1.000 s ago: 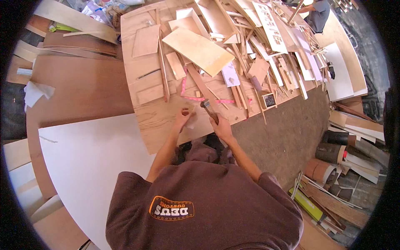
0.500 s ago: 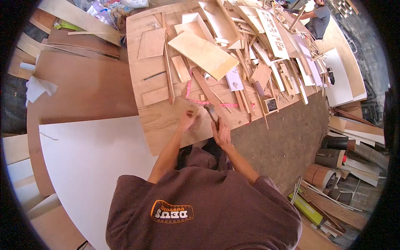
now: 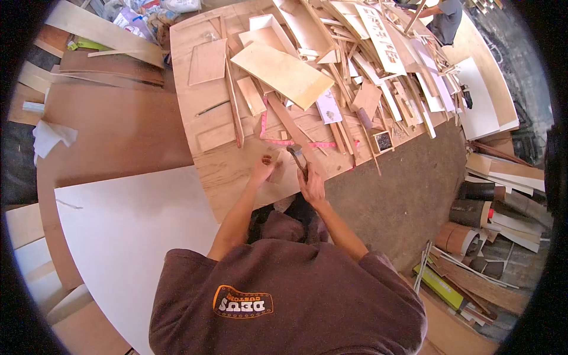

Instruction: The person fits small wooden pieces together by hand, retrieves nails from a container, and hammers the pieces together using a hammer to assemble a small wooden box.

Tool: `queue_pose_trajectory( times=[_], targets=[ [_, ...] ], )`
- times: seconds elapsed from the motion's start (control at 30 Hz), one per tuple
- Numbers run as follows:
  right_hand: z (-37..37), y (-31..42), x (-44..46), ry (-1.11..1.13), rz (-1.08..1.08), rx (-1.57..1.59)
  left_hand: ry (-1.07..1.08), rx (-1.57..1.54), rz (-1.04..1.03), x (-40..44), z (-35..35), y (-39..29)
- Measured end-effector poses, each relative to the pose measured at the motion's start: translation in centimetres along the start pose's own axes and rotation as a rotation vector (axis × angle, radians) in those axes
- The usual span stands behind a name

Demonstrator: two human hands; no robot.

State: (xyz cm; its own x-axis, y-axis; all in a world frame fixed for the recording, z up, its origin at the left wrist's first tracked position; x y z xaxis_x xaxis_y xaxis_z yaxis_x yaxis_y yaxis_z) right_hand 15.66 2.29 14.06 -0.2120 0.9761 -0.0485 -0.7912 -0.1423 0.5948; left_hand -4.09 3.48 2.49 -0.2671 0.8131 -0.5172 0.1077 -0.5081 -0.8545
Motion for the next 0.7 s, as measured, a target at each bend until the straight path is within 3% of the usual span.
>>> queue_pose_trajectory(
  times=[0.17, 0.23, 0.5, 0.63, 0.7],
  targets=[
    [0.8, 1.1, -0.2, -0.026, 0.053, 0.013, 0.014, -0.013, 0.026, -0.1, 0.5, -0.1],
    [0.8, 1.5, -0.2, -0.083, 0.081, 0.070, 0.050, -0.004, -0.066, 0.3, 0.6, 0.4],
    [-0.7, 1.1, 2.8, 0.122, 0.001, -0.171, -0.012, 0.067, -0.054, 0.9, 0.2, 0.9],
    [-1.1, -0.3, 1.8, -0.033, 0.122, -0.229, -0.003, 0.039, -0.044, 0.3, 0.0, -0.1],
    [-1.0, -0.7, 1.1, -0.025, 0.015, -0.108, 0.000, 0.036, -0.063, -0.4, 0.0, -0.7]
  ],
)
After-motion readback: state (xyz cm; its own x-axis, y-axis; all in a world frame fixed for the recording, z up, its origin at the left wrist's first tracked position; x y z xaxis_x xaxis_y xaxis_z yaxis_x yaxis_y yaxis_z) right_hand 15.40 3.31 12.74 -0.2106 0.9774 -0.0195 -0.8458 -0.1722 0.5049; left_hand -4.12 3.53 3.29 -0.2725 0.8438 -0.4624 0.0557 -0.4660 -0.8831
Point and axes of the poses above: each hand's wrist, its own x-axis towards the middle knuckle, its own z-axis out of the back of the hand, y = z × x, the point moved 1 cm from there along x, towards the middle knuckle, and after that the axes turned 10 degrees about -x, right-handed, at the moved point
